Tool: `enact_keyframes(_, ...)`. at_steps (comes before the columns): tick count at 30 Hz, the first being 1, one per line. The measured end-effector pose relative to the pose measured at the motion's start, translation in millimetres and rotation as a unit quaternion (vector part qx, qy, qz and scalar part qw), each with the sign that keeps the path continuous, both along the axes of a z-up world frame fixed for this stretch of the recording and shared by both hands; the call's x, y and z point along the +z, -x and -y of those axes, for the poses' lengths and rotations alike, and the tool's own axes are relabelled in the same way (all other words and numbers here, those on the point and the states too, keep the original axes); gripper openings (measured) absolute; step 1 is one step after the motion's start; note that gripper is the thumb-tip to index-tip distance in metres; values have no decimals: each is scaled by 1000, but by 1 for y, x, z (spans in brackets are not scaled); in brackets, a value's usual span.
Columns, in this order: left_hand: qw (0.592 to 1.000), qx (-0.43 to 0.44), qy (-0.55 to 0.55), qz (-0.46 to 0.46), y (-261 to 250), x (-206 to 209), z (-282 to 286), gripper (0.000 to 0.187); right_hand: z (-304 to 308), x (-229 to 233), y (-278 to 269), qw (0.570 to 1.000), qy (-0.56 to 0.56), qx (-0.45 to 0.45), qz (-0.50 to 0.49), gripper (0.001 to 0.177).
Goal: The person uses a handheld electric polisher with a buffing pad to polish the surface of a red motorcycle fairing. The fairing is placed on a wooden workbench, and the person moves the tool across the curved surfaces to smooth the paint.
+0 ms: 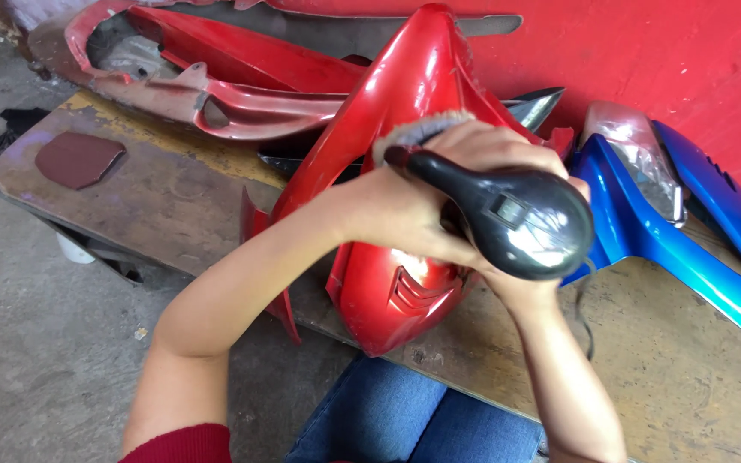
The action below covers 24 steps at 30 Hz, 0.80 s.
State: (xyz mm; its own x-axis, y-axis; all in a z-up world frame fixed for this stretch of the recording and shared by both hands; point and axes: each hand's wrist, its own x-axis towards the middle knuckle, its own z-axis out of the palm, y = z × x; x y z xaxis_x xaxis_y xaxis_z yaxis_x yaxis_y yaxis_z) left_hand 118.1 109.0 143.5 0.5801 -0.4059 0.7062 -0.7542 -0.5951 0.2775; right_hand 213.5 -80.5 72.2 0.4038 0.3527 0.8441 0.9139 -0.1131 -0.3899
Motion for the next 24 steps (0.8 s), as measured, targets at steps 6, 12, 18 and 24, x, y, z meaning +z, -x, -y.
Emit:
enact_keyframes(6, 1000, -3, 12, 28, -16, -10, -5, 85, -13, 25, 5, 991, 46, 125, -2, 61)
enact_keyframes(12, 998, 62, 5, -5, -6, -5, -36, 85, -31, 27, -3, 987, -66, 148, -8, 79)
enact_keyframes(18, 998, 12, 13, 63, -16, -10, -17, 83, -12, 46, 0, 991, 103, 51, 61, 68)
enact_keyframes(24, 996, 53, 29, 70, -20, -15, -52, 93, -40, 33, -22, 985, -21, 171, -6, 82)
